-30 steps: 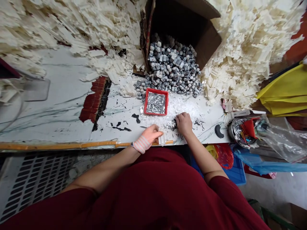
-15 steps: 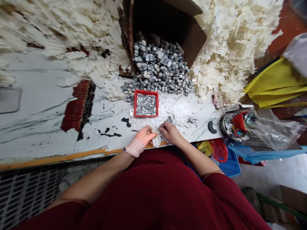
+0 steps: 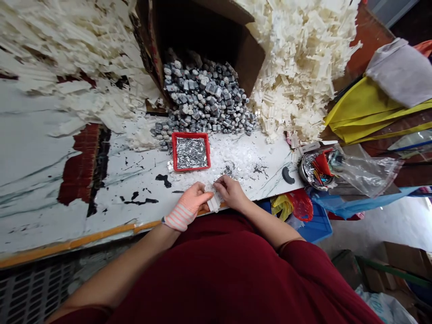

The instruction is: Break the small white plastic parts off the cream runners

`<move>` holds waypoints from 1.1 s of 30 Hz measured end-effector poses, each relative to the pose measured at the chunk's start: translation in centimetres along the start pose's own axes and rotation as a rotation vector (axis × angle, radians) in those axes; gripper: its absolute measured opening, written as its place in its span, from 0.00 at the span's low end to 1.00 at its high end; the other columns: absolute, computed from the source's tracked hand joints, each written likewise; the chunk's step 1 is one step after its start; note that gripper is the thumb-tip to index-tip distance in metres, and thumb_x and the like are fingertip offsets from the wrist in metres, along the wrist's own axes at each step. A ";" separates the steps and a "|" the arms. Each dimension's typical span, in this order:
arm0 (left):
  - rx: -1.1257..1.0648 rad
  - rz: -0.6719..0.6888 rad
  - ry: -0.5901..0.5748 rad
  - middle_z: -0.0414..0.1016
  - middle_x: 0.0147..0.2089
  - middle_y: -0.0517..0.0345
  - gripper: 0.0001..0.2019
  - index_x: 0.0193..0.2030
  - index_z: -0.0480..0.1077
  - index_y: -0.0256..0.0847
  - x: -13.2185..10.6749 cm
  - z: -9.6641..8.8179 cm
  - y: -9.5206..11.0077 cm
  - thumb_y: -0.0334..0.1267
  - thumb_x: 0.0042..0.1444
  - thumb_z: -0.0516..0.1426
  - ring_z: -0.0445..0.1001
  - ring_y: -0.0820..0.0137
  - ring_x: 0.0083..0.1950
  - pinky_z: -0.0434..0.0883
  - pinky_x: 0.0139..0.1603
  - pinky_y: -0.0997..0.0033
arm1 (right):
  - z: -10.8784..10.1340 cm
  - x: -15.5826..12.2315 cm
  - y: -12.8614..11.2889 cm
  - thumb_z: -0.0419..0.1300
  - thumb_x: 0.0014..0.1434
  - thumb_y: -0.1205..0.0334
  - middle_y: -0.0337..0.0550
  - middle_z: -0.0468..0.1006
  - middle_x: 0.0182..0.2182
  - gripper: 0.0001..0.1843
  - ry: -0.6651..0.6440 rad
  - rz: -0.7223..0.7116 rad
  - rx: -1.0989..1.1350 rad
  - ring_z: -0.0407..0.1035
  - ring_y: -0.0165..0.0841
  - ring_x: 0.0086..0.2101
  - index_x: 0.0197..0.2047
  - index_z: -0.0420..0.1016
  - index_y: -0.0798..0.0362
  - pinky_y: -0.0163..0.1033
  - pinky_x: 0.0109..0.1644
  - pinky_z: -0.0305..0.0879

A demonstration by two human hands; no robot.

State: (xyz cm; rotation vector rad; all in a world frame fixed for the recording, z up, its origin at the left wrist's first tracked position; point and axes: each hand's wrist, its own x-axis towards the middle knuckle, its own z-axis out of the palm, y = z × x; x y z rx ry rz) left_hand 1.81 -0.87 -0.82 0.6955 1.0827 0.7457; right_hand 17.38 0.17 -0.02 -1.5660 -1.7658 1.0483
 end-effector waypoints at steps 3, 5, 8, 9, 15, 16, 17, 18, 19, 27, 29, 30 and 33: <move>0.139 0.045 0.038 0.65 0.17 0.69 0.15 0.31 0.58 0.42 0.0 0.3 0.6 0.39 0.43 0.62 0.68 0.72 0.17 0.65 0.19 0.76 | -0.3 0.1 0.1 0.52 0.60 0.54 0.37 0.71 0.25 0.10 0.008 0.020 0.116 0.66 0.30 0.27 0.34 0.66 0.51 0.34 0.32 0.61; 0.216 0.063 0.042 0.65 0.16 0.69 0.14 0.30 0.58 0.41 0.2 0.3 0.7 0.38 0.44 0.61 0.67 0.72 0.16 0.63 0.18 0.76 | -0.5 0.2 0.0 0.53 0.60 0.53 0.37 0.71 0.25 0.11 0.011 0.008 0.096 0.66 0.30 0.27 0.34 0.66 0.52 0.34 0.32 0.61; 0.160 0.047 0.023 0.65 0.17 0.69 0.13 0.30 0.57 0.42 0.4 0.2 0.4 0.37 0.44 0.60 0.68 0.72 0.16 0.64 0.18 0.75 | -0.5 0.3 -0.3 0.55 0.58 0.55 0.39 0.73 0.27 0.09 0.015 -0.032 -0.006 0.66 0.30 0.28 0.33 0.67 0.52 0.35 0.33 0.61; 0.127 0.043 0.018 0.65 0.17 0.69 0.13 0.30 0.57 0.42 0.4 0.3 0.3 0.37 0.44 0.60 0.68 0.72 0.17 0.65 0.18 0.75 | -0.5 0.3 -0.5 0.55 0.58 0.55 0.39 0.73 0.27 0.09 0.014 -0.035 -0.022 0.66 0.30 0.28 0.33 0.67 0.52 0.35 0.34 0.61; -0.034 0.024 -0.027 0.67 0.20 0.70 0.16 0.30 0.55 0.42 -0.1 0.5 1.2 0.41 0.44 0.61 0.71 0.72 0.21 0.69 0.22 0.72 | -0.2 0.0 -0.8 0.54 0.58 0.55 0.36 0.70 0.24 0.10 0.031 0.000 0.046 0.63 0.28 0.26 0.31 0.66 0.52 0.34 0.31 0.59; 0.032 0.043 -0.018 0.66 0.19 0.70 0.16 0.31 0.55 0.42 -0.1 0.6 1.4 0.41 0.44 0.61 0.70 0.72 0.20 0.68 0.21 0.73 | -0.2 -0.1 -0.8 0.54 0.58 0.54 0.35 0.69 0.23 0.10 0.027 0.006 0.075 0.62 0.28 0.25 0.31 0.65 0.52 0.34 0.30 0.59; 0.112 0.069 -0.003 0.65 0.18 0.71 0.16 0.31 0.56 0.42 -0.1 0.6 1.7 0.41 0.44 0.61 0.69 0.72 0.18 0.67 0.20 0.74 | -0.2 -0.1 -0.8 0.54 0.57 0.54 0.35 0.68 0.23 0.10 0.022 0.016 0.116 0.62 0.28 0.25 0.31 0.65 0.52 0.34 0.30 0.59; 0.187 0.097 0.016 0.65 0.17 0.71 0.16 0.31 0.56 0.42 -0.1 0.6 1.9 0.40 0.44 0.61 0.68 0.73 0.17 0.66 0.19 0.74 | -0.3 -0.1 -0.7 0.55 0.57 0.53 0.34 0.67 0.23 0.10 0.015 0.033 0.170 0.62 0.27 0.25 0.31 0.65 0.52 0.33 0.30 0.59; 0.242 0.116 0.026 0.65 0.17 0.71 0.15 0.31 0.56 0.42 -0.1 0.6 2.2 0.40 0.44 0.61 0.68 0.73 0.17 0.66 0.20 0.75 | -0.3 -0.2 -0.7 0.55 0.56 0.53 0.34 0.67 0.23 0.11 0.008 0.058 0.234 0.61 0.27 0.25 0.31 0.64 0.52 0.33 0.29 0.60; 0.260 0.098 0.063 0.63 0.16 0.71 0.12 0.30 0.56 0.42 0.0 1.1 2.3 0.36 0.44 0.59 0.67 0.73 0.17 0.64 0.18 0.75 | -1.3 0.3 -0.5 0.63 0.47 0.45 0.34 0.67 0.25 0.20 -0.127 0.383 0.706 0.63 0.26 0.26 0.31 0.65 0.52 0.34 0.29 0.67; 0.307 0.120 0.078 0.62 0.16 0.72 0.11 0.29 0.57 0.42 0.1 1.0 2.0 0.34 0.44 0.58 0.66 0.74 0.17 0.63 0.18 0.77 | -1.5 0.5 -0.4 0.64 0.46 0.44 0.34 0.68 0.25 0.20 -0.153 0.373 0.684 0.64 0.27 0.27 0.31 0.65 0.52 0.34 0.28 0.68; 0.323 0.126 0.083 0.62 0.16 0.72 0.11 0.29 0.57 0.42 0.1 0.9 1.9 0.33 0.44 0.58 0.66 0.75 0.17 0.62 0.18 0.77 | -1.6 0.6 -0.4 0.63 0.47 0.45 0.35 0.67 0.25 0.20 -0.156 0.349 0.654 0.64 0.27 0.27 0.31 0.65 0.52 0.34 0.28 0.68; 0.353 0.127 0.081 0.61 0.16 0.72 0.10 0.29 0.58 0.42 0.2 0.8 1.7 0.33 0.44 0.58 0.65 0.75 0.17 0.60 0.18 0.78 | -1.6 0.6 -0.4 0.61 0.50 0.45 0.35 0.67 0.24 0.18 -0.151 0.262 0.540 0.64 0.28 0.27 0.31 0.65 0.52 0.36 0.28 0.69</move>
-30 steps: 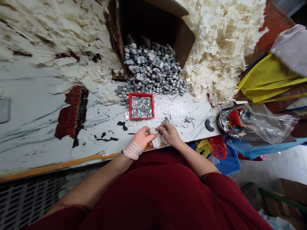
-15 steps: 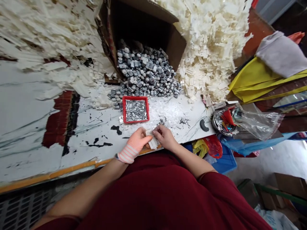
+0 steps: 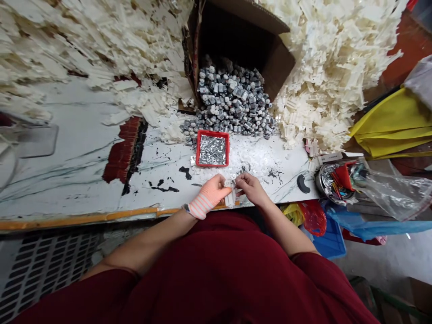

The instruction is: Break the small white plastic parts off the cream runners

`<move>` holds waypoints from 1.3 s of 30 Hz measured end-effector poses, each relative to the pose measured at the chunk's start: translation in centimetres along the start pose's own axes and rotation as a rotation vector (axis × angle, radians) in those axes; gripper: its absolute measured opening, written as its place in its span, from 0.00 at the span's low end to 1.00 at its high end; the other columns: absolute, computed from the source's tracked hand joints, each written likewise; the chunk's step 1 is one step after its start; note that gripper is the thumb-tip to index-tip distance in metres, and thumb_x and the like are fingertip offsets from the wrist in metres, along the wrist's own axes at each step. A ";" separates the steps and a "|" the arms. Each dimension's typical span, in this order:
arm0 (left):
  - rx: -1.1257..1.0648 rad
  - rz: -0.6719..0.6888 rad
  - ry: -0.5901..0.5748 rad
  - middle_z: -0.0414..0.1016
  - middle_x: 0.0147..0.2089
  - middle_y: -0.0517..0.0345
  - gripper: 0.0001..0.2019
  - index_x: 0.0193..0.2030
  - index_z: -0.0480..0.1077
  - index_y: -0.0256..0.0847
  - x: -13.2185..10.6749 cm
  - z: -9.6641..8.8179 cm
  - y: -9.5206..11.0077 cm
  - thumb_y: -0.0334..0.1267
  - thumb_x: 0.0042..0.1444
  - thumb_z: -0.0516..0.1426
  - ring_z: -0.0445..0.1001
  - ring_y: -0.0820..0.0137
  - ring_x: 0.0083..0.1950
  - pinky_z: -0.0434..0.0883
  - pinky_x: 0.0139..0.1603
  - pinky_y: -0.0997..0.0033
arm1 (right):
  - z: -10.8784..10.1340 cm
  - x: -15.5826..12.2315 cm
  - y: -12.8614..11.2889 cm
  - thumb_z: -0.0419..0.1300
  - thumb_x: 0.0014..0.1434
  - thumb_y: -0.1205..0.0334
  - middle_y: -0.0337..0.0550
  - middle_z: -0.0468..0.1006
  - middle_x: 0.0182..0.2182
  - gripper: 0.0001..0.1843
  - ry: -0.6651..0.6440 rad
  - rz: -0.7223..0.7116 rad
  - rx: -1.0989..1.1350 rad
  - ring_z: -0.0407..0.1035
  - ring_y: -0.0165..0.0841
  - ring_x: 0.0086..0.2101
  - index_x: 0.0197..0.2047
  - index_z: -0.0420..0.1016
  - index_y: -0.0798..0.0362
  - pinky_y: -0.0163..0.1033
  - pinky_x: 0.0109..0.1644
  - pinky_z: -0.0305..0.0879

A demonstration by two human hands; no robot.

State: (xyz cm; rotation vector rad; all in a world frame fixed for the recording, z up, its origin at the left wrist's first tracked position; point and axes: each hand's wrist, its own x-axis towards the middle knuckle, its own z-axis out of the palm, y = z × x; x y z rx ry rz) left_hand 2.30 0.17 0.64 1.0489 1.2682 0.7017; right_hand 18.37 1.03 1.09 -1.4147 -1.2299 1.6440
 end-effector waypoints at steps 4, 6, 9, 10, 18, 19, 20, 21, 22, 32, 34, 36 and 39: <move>-0.023 -0.016 -0.009 0.59 0.16 0.72 0.10 0.29 0.57 0.42 0.0 -0.1 -0.2 0.33 0.44 0.57 0.64 0.75 0.16 0.60 0.19 0.77 | 0.1 -0.2 0.0 0.57 0.54 0.47 0.34 0.66 0.24 0.15 0.001 -0.061 -0.133 0.63 0.28 0.25 0.32 0.64 0.50 0.36 0.28 0.68; -0.046 -0.026 -0.024 0.59 0.16 0.72 0.10 0.29 0.56 0.43 0.0 -0.1 -0.3 0.34 0.44 0.57 0.63 0.75 0.16 0.59 0.19 0.77 | 0.2 -0.3 -0.2 0.56 0.56 0.50 0.34 0.66 0.23 0.13 0.030 -0.121 -0.278 0.63 0.28 0.25 0.32 0.63 0.50 0.36 0.29 0.66; -0.007 -0.018 -0.037 0.59 0.17 0.71 0.10 0.29 0.56 0.43 -0.1 0.0 -0.5 0.36 0.45 0.57 0.63 0.74 0.18 0.59 0.21 0.76 | 0.6 -0.4 -0.4 0.55 0.56 0.55 0.36 0.67 0.24 0.09 0.094 -0.229 -0.535 0.63 0.29 0.26 0.31 0.65 0.51 0.36 0.32 0.63; 0.052 0.004 -0.005 0.59 0.17 0.71 0.10 0.28 0.56 0.43 -0.1 0.1 -0.5 0.36 0.45 0.57 0.63 0.74 0.19 0.59 0.22 0.76 | 0.9 -0.5 -0.3 0.54 0.56 0.56 0.36 0.68 0.24 0.08 0.108 -0.244 -0.567 0.63 0.29 0.26 0.32 0.65 0.51 0.36 0.32 0.62; 0.316 0.135 0.122 0.59 0.18 0.69 0.10 0.28 0.58 0.42 -0.2 0.7 -0.1 0.39 0.45 0.57 0.61 0.74 0.22 0.58 0.26 0.75 | -1.4 0.8 1.5 0.57 0.54 0.48 0.35 0.68 0.24 0.14 0.020 -0.118 -0.237 0.65 0.30 0.27 0.32 0.67 0.51 0.37 0.33 0.67; 0.240 0.103 0.070 0.58 0.18 0.70 0.10 0.28 0.57 0.43 -0.1 0.7 0.0 0.39 0.45 0.57 0.61 0.75 0.20 0.58 0.24 0.75 | -3.4 1.3 1.5 0.58 0.53 0.49 0.37 0.71 0.26 0.14 0.010 -0.128 -0.304 0.66 0.31 0.29 0.33 0.69 0.51 0.38 0.35 0.68; 0.161 0.065 0.023 0.58 0.17 0.71 0.10 0.29 0.57 0.43 0.0 0.7 0.0 0.40 0.46 0.57 0.61 0.75 0.19 0.58 0.23 0.76 | -5.6 1.9 1.5 0.58 0.54 0.51 0.39 0.73 0.29 0.12 0.064 -0.154 -0.406 0.67 0.32 0.33 0.35 0.71 0.51 0.39 0.39 0.68; 0.089 0.028 -0.016 0.58 0.17 0.71 0.10 0.29 0.57 0.43 0.1 0.7 -0.1 0.40 0.46 0.57 0.60 0.75 0.18 0.58 0.21 0.76 | -8.0 2.5 1.4 0.57 0.55 0.54 0.41 0.74 0.33 0.11 0.260 -0.182 -0.537 0.67 0.34 0.35 0.37 0.72 0.51 0.41 0.43 0.67; 0.033 -0.003 -0.040 0.59 0.16 0.71 0.11 0.29 0.56 0.43 0.2 0.7 -0.1 0.40 0.45 0.57 0.61 0.75 0.17 0.58 0.20 0.76 | -10.4 3.1 1.4 0.55 0.56 0.56 0.45 0.74 0.38 0.11 0.486 -0.182 -0.672 0.67 0.35 0.38 0.39 0.73 0.52 0.43 0.47 0.65; -0.217 -0.111 -0.078 0.58 0.15 0.72 0.13 0.30 0.59 0.41 1.0 1.3 -1.3 0.40 0.42 0.60 0.58 0.78 0.15 0.55 0.17 0.79 | -17.7 4.2 3.4 0.48 0.61 0.61 0.53 0.75 0.41 0.13 0.792 -0.033 -1.045 0.66 0.40 0.45 0.40 0.72 0.56 0.45 0.50 0.60; -0.272 -0.131 -0.076 0.58 0.17 0.72 0.14 0.33 0.62 0.40 1.2 1.5 -1.4 0.40 0.41 0.60 0.57 0.78 0.16 0.54 0.17 0.78 | -15.8 3.8 2.9 0.50 0.59 0.58 0.50 0.76 0.38 0.12 0.824 -0.077 -0.757 0.69 0.38 0.41 0.40 0.70 0.55 0.44 0.46 0.63; -0.276 -0.132 -0.081 0.60 0.18 0.70 0.16 0.37 0.66 0.37 1.4 1.7 -1.2 0.39 0.41 0.60 0.57 0.78 0.17 0.53 0.17 0.78 | -12.7 3.6 2.2 0.53 0.56 0.54 0.46 0.76 0.37 0.14 0.726 -0.141 -0.406 0.71 0.35 0.36 0.41 0.68 0.54 0.41 0.39 0.66; -0.247 -0.124 -0.082 0.62 0.19 0.67 0.14 0.35 0.69 0.34 1.4 1.7 -0.8 0.39 0.41 0.60 0.58 0.78 0.18 0.53 0.18 0.77 | -7.1 3.0 1.2 0.61 0.49 0.53 0.42 0.76 0.34 0.15 0.401 -0.212 -0.123 0.71 0.33 0.33 0.39 0.70 0.52 0.40 0.35 0.68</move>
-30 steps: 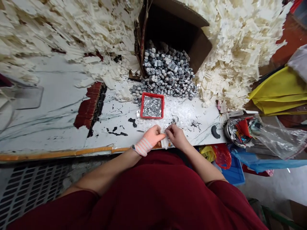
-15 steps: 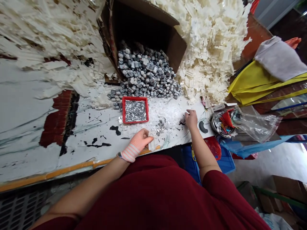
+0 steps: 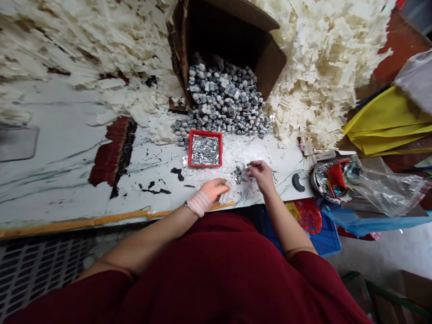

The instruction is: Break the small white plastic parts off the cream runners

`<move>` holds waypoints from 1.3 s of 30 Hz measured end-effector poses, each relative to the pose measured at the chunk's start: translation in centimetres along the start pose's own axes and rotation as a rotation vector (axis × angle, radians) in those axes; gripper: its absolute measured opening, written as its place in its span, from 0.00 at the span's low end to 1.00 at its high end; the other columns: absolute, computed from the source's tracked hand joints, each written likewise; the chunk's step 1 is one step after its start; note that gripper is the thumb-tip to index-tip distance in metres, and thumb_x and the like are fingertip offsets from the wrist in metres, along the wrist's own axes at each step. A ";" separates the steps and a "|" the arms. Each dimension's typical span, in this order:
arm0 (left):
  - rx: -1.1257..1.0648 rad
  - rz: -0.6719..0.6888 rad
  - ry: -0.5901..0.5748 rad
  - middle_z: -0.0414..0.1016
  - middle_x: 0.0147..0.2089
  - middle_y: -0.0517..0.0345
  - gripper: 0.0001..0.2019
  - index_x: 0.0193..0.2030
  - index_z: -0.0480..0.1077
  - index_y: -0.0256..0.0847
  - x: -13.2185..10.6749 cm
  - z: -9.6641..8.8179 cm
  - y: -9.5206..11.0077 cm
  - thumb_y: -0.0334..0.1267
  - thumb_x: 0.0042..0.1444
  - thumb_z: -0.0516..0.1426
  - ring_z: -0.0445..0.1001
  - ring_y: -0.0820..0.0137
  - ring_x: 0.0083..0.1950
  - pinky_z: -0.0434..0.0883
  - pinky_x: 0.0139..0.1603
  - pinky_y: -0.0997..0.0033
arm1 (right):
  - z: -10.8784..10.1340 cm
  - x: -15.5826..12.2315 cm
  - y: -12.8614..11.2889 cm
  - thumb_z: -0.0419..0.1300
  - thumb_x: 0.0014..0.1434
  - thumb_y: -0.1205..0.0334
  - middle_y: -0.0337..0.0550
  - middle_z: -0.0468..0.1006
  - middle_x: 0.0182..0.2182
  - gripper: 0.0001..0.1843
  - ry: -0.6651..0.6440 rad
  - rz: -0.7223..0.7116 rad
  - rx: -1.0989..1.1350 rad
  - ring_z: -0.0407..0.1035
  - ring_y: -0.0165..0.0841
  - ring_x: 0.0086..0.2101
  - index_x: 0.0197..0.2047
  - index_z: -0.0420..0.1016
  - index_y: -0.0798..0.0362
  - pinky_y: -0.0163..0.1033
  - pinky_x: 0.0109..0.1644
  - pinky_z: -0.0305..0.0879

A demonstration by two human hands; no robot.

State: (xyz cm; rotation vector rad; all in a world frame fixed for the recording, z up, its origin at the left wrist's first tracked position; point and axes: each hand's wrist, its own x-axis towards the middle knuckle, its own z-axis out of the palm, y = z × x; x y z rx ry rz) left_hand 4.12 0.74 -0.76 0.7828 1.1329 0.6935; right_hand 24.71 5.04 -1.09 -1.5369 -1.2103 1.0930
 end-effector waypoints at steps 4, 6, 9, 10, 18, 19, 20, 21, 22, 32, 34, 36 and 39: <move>-0.007 0.049 0.016 0.65 0.20 0.65 0.08 0.30 0.69 0.36 -0.1 -0.4 0.2 0.37 0.42 0.58 0.61 0.77 0.20 0.57 0.21 0.77 | 4.5 -2.7 -1.6 0.63 0.51 0.54 0.42 0.76 0.31 0.09 -0.215 -0.207 -0.093 0.70 0.34 0.35 0.28 0.72 0.50 0.43 0.42 0.68; 0.007 0.068 0.033 0.65 0.21 0.65 0.08 0.31 0.69 0.36 -0.2 -0.9 0.1 0.37 0.43 0.57 0.61 0.76 0.20 0.59 0.22 0.76 | 5.3 -3.4 -1.9 0.61 0.54 0.55 0.44 0.76 0.32 0.08 -0.257 -0.330 -0.212 0.70 0.35 0.37 0.27 0.72 0.49 0.45 0.45 0.67; 0.053 0.090 0.054 0.67 0.21 0.64 0.09 0.31 0.71 0.36 -0.3 -1.5 0.1 0.38 0.43 0.57 0.62 0.76 0.21 0.61 0.22 0.76 | 5.6 -4.0 -2.0 0.60 0.56 0.54 0.47 0.76 0.36 0.08 -0.309 -0.438 -0.409 0.68 0.38 0.41 0.30 0.74 0.48 0.48 0.49 0.65; 0.074 0.100 0.056 0.67 0.21 0.64 0.09 0.30 0.72 0.36 -0.3 -1.7 0.2 0.38 0.42 0.58 0.62 0.75 0.21 0.61 0.22 0.76 | 5.6 -4.1 -2.1 0.60 0.56 0.54 0.48 0.77 0.38 0.08 -0.331 -0.460 -0.463 0.68 0.39 0.42 0.31 0.75 0.47 0.49 0.50 0.64; 0.180 0.184 0.007 0.70 0.24 0.63 0.12 0.36 0.74 0.36 -0.6 -2.2 0.8 0.36 0.44 0.56 0.66 0.72 0.26 0.62 0.27 0.75 | 5.8 -4.5 -2.3 0.57 0.58 0.59 0.45 0.74 0.32 0.08 -0.296 -0.406 -0.442 0.68 0.36 0.38 0.35 0.76 0.49 0.43 0.45 0.66; 0.166 0.181 0.012 0.69 0.23 0.63 0.12 0.36 0.73 0.36 -0.7 -2.3 0.7 0.36 0.43 0.56 0.66 0.72 0.26 0.62 0.27 0.75 | 5.9 -4.3 -2.3 0.59 0.56 0.58 0.44 0.74 0.33 0.06 -0.301 -0.342 -0.377 0.68 0.35 0.37 0.35 0.76 0.49 0.41 0.43 0.66; 0.143 0.172 0.012 0.68 0.23 0.64 0.12 0.36 0.71 0.36 -0.7 -2.3 0.7 0.36 0.42 0.57 0.66 0.73 0.25 0.61 0.27 0.75 | 5.9 -4.0 -2.4 0.61 0.54 0.57 0.43 0.74 0.34 0.07 -0.313 -0.272 -0.318 0.68 0.33 0.36 0.35 0.75 0.50 0.40 0.41 0.67; 0.112 0.156 0.005 0.67 0.22 0.65 0.12 0.35 0.69 0.37 -0.8 -2.4 0.7 0.36 0.41 0.58 0.65 0.73 0.24 0.61 0.26 0.76 | 5.9 -3.4 -2.6 0.64 0.51 0.55 0.42 0.74 0.35 0.11 -0.346 -0.207 -0.273 0.69 0.32 0.35 0.36 0.74 0.51 0.38 0.39 0.67; 0.079 0.138 -0.010 0.65 0.21 0.67 0.12 0.34 0.67 0.37 -0.9 -2.5 0.7 0.36 0.40 0.58 0.64 0.74 0.24 0.61 0.26 0.76 | 5.7 -2.6 -2.7 0.67 0.47 0.54 0.41 0.74 0.35 0.15 -0.408 -0.156 -0.248 0.69 0.32 0.35 0.37 0.74 0.51 0.37 0.38 0.67; 0.092 0.075 -0.074 0.58 0.23 0.68 0.09 0.33 0.60 0.40 -1.5 -4.3 0.0 0.36 0.43 0.55 0.59 0.77 0.23 0.56 0.23 0.78 | -2.3 15.3 -3.5 0.59 0.54 0.62 0.51 0.77 0.39 0.10 0.222 0.016 -1.054 0.69 0.39 0.40 0.40 0.74 0.54 0.41 0.44 0.62; 0.057 0.078 -0.079 0.59 0.24 0.68 0.09 0.33 0.59 0.39 -1.0 -4.7 -0.6 0.36 0.43 0.55 0.60 0.77 0.23 0.56 0.23 0.79 | -2.6 16.7 -2.8 0.59 0.53 0.61 0.51 0.78 0.38 0.12 0.210 0.085 -1.071 0.69 0.38 0.39 0.42 0.74 0.55 0.39 0.42 0.62; 0.015 0.073 -0.075 0.60 0.24 0.68 0.10 0.33 0.59 0.39 -0.7 -4.7 -0.9 0.35 0.43 0.55 0.61 0.77 0.24 0.56 0.22 0.79 | -2.4 17.0 -2.3 0.59 0.53 0.62 0.50 0.78 0.38 0.13 0.190 0.096 -1.060 0.69 0.36 0.37 0.43 0.73 0.55 0.38 0.40 0.62; -0.048 0.046 -0.062 0.60 0.23 0.69 0.11 0.33 0.59 0.39 -0.6 -4.2 -0.4 0.35 0.42 0.56 0.60 0.78 0.22 0.55 0.20 0.80 | -1.6 15.5 -2.2 0.58 0.53 0.62 0.46 0.79 0.36 0.13 0.184 0.013 -1.012 0.69 0.35 0.35 0.42 0.74 0.53 0.37 0.40 0.62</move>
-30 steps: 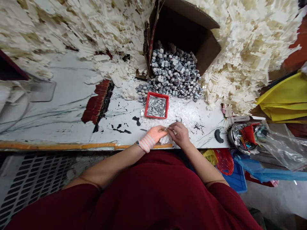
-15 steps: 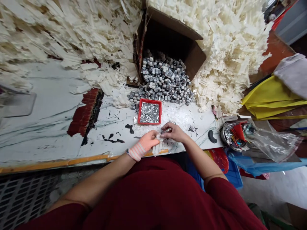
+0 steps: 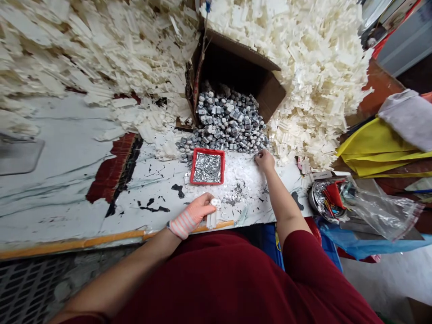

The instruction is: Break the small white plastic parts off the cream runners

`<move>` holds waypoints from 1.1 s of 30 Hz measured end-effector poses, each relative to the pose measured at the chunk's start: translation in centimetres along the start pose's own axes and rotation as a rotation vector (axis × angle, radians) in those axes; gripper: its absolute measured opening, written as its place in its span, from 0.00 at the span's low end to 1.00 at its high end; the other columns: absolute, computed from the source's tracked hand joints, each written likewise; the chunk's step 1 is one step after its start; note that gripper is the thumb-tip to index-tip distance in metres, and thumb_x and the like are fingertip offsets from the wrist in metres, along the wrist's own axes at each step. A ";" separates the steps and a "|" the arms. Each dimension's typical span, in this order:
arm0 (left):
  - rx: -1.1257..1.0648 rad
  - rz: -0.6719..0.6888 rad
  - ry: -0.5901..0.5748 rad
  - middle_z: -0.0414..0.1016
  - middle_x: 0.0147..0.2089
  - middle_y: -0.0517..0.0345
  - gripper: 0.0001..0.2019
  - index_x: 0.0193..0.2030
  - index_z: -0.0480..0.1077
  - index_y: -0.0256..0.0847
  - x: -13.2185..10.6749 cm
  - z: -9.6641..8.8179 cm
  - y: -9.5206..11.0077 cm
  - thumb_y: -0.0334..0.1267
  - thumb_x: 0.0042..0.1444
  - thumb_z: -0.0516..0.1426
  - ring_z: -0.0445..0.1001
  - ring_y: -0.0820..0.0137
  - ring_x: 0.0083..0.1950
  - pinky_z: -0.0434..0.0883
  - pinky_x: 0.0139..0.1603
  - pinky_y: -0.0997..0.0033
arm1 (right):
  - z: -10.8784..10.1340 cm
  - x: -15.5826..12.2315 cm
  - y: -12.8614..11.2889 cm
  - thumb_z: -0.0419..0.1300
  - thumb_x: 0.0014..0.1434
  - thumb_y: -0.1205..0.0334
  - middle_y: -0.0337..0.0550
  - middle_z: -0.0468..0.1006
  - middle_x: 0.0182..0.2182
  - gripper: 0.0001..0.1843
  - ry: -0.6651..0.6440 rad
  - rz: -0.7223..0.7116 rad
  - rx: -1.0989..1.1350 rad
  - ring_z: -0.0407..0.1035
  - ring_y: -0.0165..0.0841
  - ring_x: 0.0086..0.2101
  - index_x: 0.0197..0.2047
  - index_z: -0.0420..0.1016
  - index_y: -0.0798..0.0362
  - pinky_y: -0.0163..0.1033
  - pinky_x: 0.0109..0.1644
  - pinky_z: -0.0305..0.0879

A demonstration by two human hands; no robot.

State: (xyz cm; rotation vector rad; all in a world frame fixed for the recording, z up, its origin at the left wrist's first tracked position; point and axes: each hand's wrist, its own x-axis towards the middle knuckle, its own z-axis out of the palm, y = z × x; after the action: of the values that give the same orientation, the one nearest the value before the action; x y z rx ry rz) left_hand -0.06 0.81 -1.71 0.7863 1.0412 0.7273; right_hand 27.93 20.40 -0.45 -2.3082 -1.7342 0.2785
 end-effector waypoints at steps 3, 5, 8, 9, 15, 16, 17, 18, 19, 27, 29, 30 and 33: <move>-0.079 -0.012 0.083 0.60 0.22 0.69 0.12 0.33 0.59 0.39 0.0 0.9 1.2 0.36 0.42 0.57 0.61 0.78 0.20 0.58 0.19 0.80 | -0.2 -4.6 -1.4 0.58 0.54 0.59 0.44 0.78 0.32 0.12 0.029 -0.145 0.222 0.70 0.35 0.33 0.40 0.75 0.53 0.38 0.39 0.64; -0.136 -0.008 0.141 0.64 0.24 0.68 0.13 0.34 0.59 0.40 0.3 1.5 1.9 0.36 0.43 0.58 0.66 0.76 0.22 0.64 0.20 0.78 | -0.4 -9.4 -2.7 0.58 0.55 0.56 0.44 0.78 0.32 0.13 -0.085 -0.297 0.416 0.70 0.34 0.31 0.41 0.75 0.53 0.39 0.38 0.66; -0.212 0.034 0.178 0.69 0.29 0.64 0.15 0.38 0.59 0.39 0.7 2.0 2.3 0.37 0.44 0.59 0.71 0.73 0.25 0.71 0.24 0.71 | -0.7 -16.5 -4.5 0.59 0.57 0.54 0.45 0.79 0.34 0.12 -0.239 -0.574 0.422 0.71 0.36 0.34 0.42 0.76 0.50 0.41 0.40 0.66; -0.220 0.055 0.197 0.69 0.30 0.64 0.16 0.38 0.59 0.39 0.8 2.2 2.3 0.36 0.44 0.60 0.71 0.74 0.24 0.73 0.24 0.70 | -0.7 -18.3 -5.0 0.57 0.58 0.55 0.46 0.79 0.35 0.12 -0.235 -0.645 0.368 0.71 0.37 0.36 0.42 0.76 0.50 0.41 0.42 0.66; -0.097 0.132 0.329 0.66 0.26 0.69 0.15 0.35 0.58 0.40 0.3 2.1 2.0 0.35 0.43 0.60 0.68 0.77 0.19 0.72 0.22 0.72 | -0.4 -21.0 -5.8 0.55 0.62 0.58 0.52 0.78 0.37 0.14 -0.236 -0.712 0.173 0.71 0.39 0.40 0.46 0.75 0.56 0.42 0.45 0.67; -0.075 0.149 0.314 0.66 0.25 0.69 0.15 0.36 0.58 0.40 0.2 1.9 2.0 0.35 0.44 0.61 0.69 0.76 0.19 0.72 0.21 0.72 | -0.3 -20.9 -5.8 0.54 0.62 0.58 0.51 0.79 0.38 0.14 -0.252 -0.688 0.203 0.72 0.38 0.40 0.47 0.74 0.56 0.41 0.45 0.67; -0.056 0.165 0.293 0.66 0.25 0.69 0.15 0.36 0.59 0.40 0.0 1.8 2.1 0.36 0.44 0.61 0.70 0.75 0.19 0.71 0.21 0.73 | -0.2 -20.8 -5.8 0.54 0.62 0.58 0.50 0.79 0.38 0.14 -0.267 -0.660 0.249 0.72 0.37 0.39 0.47 0.74 0.55 0.40 0.45 0.67; -0.051 0.176 0.269 0.66 0.25 0.69 0.15 0.36 0.59 0.40 -0.1 1.6 2.2 0.37 0.44 0.61 0.70 0.75 0.19 0.71 0.21 0.73 | -0.2 -20.7 -5.7 0.54 0.63 0.57 0.49 0.79 0.39 0.14 -0.285 -0.632 0.306 0.72 0.36 0.39 0.48 0.74 0.54 0.39 0.45 0.67; -0.061 0.178 0.237 0.67 0.25 0.68 0.15 0.37 0.59 0.40 -0.2 1.5 2.3 0.37 0.45 0.61 0.70 0.74 0.19 0.70 0.20 0.74 | -0.2 -20.4 -5.6 0.54 0.63 0.56 0.48 0.79 0.40 0.15 -0.318 -0.619 0.365 0.73 0.34 0.39 0.48 0.74 0.53 0.38 0.44 0.67; -0.162 0.014 0.058 0.67 0.29 0.64 0.15 0.37 0.61 0.40 -0.3 1.7 2.3 0.37 0.44 0.61 0.68 0.75 0.24 0.69 0.21 0.76 | -4.0 -7.1 2.9 0.53 0.62 0.54 0.50 0.78 0.40 0.16 -0.163 -0.132 0.126 0.71 0.36 0.40 0.42 0.75 0.56 0.39 0.44 0.64; -0.170 -0.018 0.069 0.67 0.29 0.63 0.15 0.37 0.61 0.40 -0.2 1.7 2.0 0.38 0.44 0.61 0.68 0.75 0.24 0.69 0.21 0.75 | -4.5 -3.6 5.3 0.54 0.60 0.53 0.55 0.74 0.46 0.19 0.066 0.117 -0.088 0.69 0.40 0.44 0.48 0.71 0.58 0.42 0.44 0.63; -0.174 -0.025 0.077 0.67 0.29 0.63 0.16 0.37 0.62 0.41 -0.1 1.7 1.8 0.38 0.44 0.61 0.68 0.74 0.24 0.69 0.21 0.74 | -4.5 -2.4 6.2 0.56 0.58 0.54 0.57 0.72 0.48 0.21 0.111 0.173 -0.170 0.68 0.42 0.45 0.50 0.70 0.59 0.42 0.44 0.63; -0.172 -0.028 0.105 0.66 0.29 0.63 0.16 0.38 0.62 0.41 0.1 1.6 1.6 0.39 0.43 0.62 0.67 0.73 0.26 0.69 0.21 0.74 | -3.7 -1.1 7.5 0.55 0.58 0.60 0.60 0.69 0.50 0.20 0.106 0.205 -0.276 0.69 0.42 0.44 0.52 0.68 0.60 0.42 0.44 0.63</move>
State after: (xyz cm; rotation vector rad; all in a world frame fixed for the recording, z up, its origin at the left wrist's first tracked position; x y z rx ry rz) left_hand 1.23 1.35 0.05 0.5896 1.0659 0.8292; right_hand 35.59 17.08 0.82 -2.6466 -1.5720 -0.0520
